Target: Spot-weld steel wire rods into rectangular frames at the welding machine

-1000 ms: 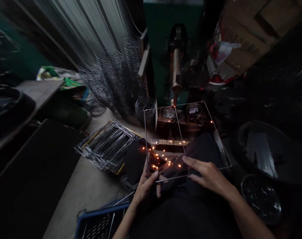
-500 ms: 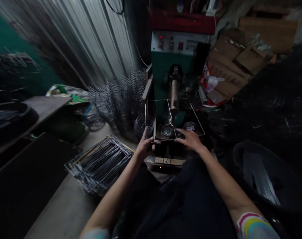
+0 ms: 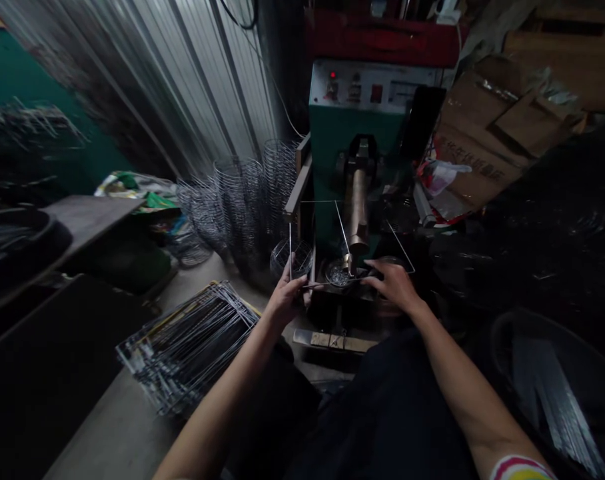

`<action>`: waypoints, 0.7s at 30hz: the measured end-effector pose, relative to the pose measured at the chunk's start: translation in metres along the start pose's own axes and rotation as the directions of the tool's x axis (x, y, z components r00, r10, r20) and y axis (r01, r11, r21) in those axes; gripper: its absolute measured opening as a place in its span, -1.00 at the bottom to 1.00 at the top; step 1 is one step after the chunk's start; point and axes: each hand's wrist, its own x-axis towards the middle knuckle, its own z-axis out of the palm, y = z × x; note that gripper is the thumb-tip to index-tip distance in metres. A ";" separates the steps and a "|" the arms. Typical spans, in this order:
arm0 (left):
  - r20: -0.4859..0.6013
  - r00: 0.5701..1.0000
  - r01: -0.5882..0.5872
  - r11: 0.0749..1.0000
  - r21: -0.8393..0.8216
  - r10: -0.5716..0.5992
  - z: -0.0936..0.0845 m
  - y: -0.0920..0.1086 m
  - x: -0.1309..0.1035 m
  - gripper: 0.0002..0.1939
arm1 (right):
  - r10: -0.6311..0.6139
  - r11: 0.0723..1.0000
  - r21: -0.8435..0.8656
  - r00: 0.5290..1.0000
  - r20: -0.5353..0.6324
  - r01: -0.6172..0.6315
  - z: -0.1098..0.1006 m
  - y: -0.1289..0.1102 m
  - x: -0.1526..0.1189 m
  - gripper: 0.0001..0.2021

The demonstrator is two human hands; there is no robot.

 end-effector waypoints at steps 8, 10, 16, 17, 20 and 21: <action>0.021 1.000 -0.012 1.000 0.014 0.012 -0.013 -0.001 0.014 0.00 | -0.029 0.997 -0.066 1.000 -0.009 0.028 0.005 0.003 0.012 -0.65; 0.040 0.999 -0.017 1.000 0.019 0.017 -0.015 -0.001 0.016 0.01 | -0.032 0.997 -0.070 0.999 -0.004 0.032 0.006 0.002 0.013 -0.67; 0.023 1.000 -0.009 0.999 0.035 0.009 -0.016 -0.004 0.015 -0.06 | -0.006 0.998 -0.061 1.000 0.000 0.006 0.007 0.005 0.008 -0.62; 0.015 1.000 -0.001 1.000 0.031 0.001 -0.016 -0.005 0.015 -0.08 | -0.006 0.998 -0.068 1.000 -0.027 0.004 0.005 0.010 0.005 -0.59; 0.005 0.999 0.032 0.999 0.023 -0.032 -0.017 -0.006 0.020 -0.06 | 0.076 0.992 -0.077 0.958 -0.275 -0.101 -0.009 0.034 0.000 -0.45; 0.007 0.999 0.033 0.999 0.027 -0.034 -0.017 -0.006 0.021 -0.04 | 0.159 0.983 -0.030 0.923 -0.351 -0.181 -0.013 0.043 -0.002 -0.42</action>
